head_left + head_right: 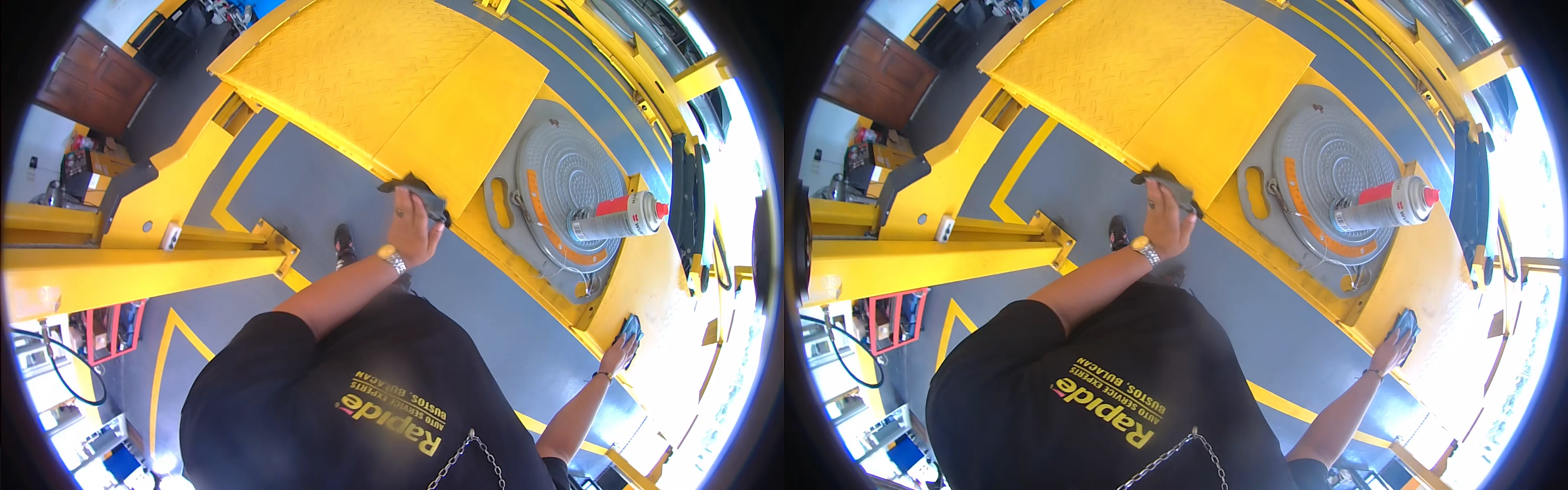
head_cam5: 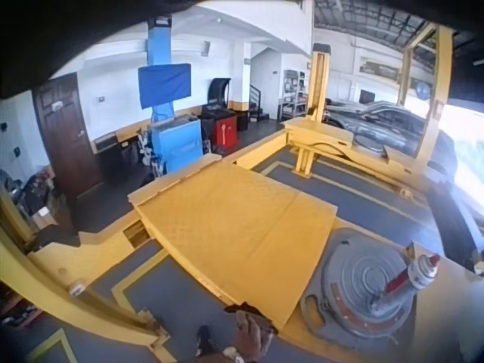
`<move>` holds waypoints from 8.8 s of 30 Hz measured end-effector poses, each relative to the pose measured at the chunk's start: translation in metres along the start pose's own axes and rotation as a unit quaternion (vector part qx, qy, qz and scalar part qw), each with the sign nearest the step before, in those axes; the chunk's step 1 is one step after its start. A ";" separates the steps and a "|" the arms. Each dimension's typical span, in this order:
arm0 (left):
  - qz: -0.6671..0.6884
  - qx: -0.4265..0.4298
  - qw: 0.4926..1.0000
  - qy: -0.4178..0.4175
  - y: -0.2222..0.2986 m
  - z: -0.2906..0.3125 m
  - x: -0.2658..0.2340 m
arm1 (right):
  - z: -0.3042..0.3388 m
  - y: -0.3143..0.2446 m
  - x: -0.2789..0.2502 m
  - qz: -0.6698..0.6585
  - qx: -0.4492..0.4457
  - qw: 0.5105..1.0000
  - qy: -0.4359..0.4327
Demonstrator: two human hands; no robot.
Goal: The person cleans a yellow metal car lift platform in a garage. They use a spray can to apply a cleaning agent and a cloth to wipe the surface, focusing on the diamond plate texture and edges. The person repeatedly sprays and wipes different sections of the lift.
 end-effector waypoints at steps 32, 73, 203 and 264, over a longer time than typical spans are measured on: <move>-0.005 -0.042 0.991 0.130 -0.101 -0.109 -0.068 | -0.012 0.030 -0.006 -0.070 -0.082 0.994 -0.009; -0.133 0.048 0.945 -0.296 -0.251 -0.264 -0.094 | 0.321 -0.596 -0.088 -0.178 -0.490 0.853 0.002; -0.237 0.047 0.917 -0.319 -0.105 -0.260 0.010 | 0.123 -0.192 -0.091 -0.522 0.192 0.775 0.300; -0.080 0.129 0.852 -0.501 -0.456 -0.342 -0.168 | 0.341 -0.934 -0.091 -0.269 -0.558 0.723 -0.304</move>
Point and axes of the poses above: each hand's wrist, its own z-axis away from the middle knuckle, its own x-axis out of the palm, y = z × x, the point moved 9 cm from there along -z, towards the middle knuckle, and after that the axes turned 4 degrees about -z, right-handed, at the moved point
